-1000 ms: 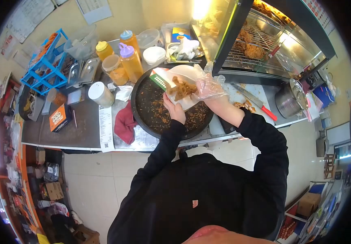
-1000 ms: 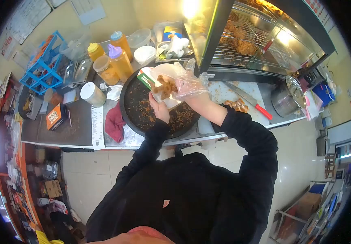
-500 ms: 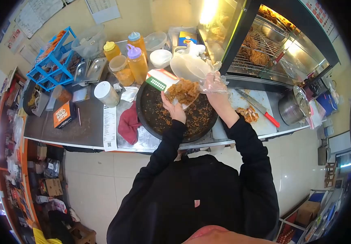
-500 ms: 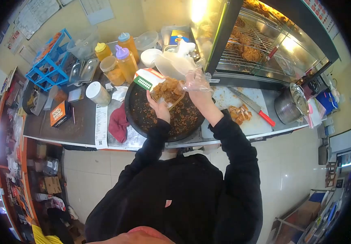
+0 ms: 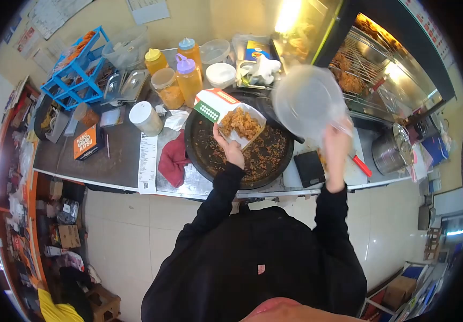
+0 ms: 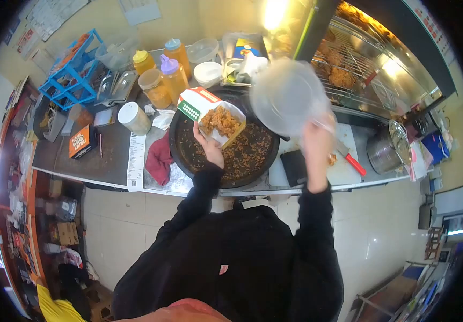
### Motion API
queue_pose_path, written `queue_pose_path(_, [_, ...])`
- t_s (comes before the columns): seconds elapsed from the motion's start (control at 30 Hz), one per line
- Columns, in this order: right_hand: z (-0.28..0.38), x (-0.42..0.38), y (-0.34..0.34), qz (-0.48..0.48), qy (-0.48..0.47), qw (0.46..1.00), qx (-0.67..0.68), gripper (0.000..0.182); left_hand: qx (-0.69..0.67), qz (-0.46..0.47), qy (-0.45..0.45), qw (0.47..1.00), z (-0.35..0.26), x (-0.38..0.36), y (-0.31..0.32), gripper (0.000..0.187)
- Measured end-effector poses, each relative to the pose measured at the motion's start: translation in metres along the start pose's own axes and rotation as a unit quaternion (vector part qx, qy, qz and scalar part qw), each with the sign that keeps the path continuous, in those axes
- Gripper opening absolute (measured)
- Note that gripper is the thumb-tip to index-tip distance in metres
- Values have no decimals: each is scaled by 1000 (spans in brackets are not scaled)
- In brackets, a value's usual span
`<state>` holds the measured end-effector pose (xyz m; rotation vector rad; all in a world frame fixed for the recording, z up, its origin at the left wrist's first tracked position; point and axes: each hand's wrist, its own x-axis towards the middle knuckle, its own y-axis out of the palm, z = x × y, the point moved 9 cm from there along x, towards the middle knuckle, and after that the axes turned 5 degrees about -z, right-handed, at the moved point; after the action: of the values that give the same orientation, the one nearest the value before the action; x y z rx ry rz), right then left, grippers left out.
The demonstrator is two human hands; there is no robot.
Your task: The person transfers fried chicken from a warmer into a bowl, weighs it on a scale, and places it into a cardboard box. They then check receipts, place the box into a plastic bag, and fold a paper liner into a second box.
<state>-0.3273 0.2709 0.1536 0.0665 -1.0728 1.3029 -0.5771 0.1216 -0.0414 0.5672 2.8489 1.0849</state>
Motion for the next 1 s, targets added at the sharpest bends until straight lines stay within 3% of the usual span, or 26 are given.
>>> queue_pose_path(0.03, [-33, -7, -8, 67, 103, 992, -16, 24, 1, 3, -3, 1000, -10, 1, -2, 85])
queue_pose_path(0.1, [-107, -25, -10, 80, 90, 983, -137, 21, 29, -1, 12, 1000, -21, 1, -17, 85])
queue_pose_path(0.17, [-173, -56, 12, 142, 235, 961, -41, 19, 83, 5, 44, 996, -32, 5, -29, 86])
queue_pose_path(0.23, [-196, -71, 33, 160, 270, 948, 42, 19, 157, 13, 81, 984, -54, 2, -28, 85])
queue_pose_path(0.3, [-251, -79, 54, 139, 278, 949, 59, 20, 144, 24, 85, 986, -62, 0, -32, 85])
queue_pose_path(0.37, [-272, -86, 67, 185, 390, 894, 118, 19, 92, 16, 37, 995, -62, 1, -40, 86])
queue_pose_path(0.47, [-302, -81, 51, 139, 377, 916, 20, 22, 63, -8, 4, 998, -62, -3, -54, 87])
queue_pose_path(0.57, [-303, -61, 52, 150, 234, 955, -103, 28, 77, -19, 2, 997, -70, -7, -63, 85])
queue_pose_path(0.63, [-281, -23, 34, 127, 211, 943, -224, 35, 95, -20, 14, 995, -74, -8, -66, 85])
queue_pose_path(0.7, [-235, 47, -1, -13, 89, 970, -226, 39, 104, -20, 19, 994, -77, -11, -65, 85])
queue_pose_path(0.73, [-247, 78, -5, -62, 81, 986, -131, 39, 94, -21, 19, 995, -81, -13, -59, 84])
queue_pose_path(0.83, [-242, 161, -1, -168, -132, 968, -134, 31, 90, -43, 1, 995, -88, -16, -53, 81])
queue_pose_path(0.97, [-247, 198, 9, -104, 102, 969, -198, 20, 79, -59, 13, 995, -96, -15, -66, 82])
queue_pose_path(1.0, [-245, 197, 16, -78, 85, 984, -135, 18, 100, -69, 28, 992, -102, -16, -74, 83])
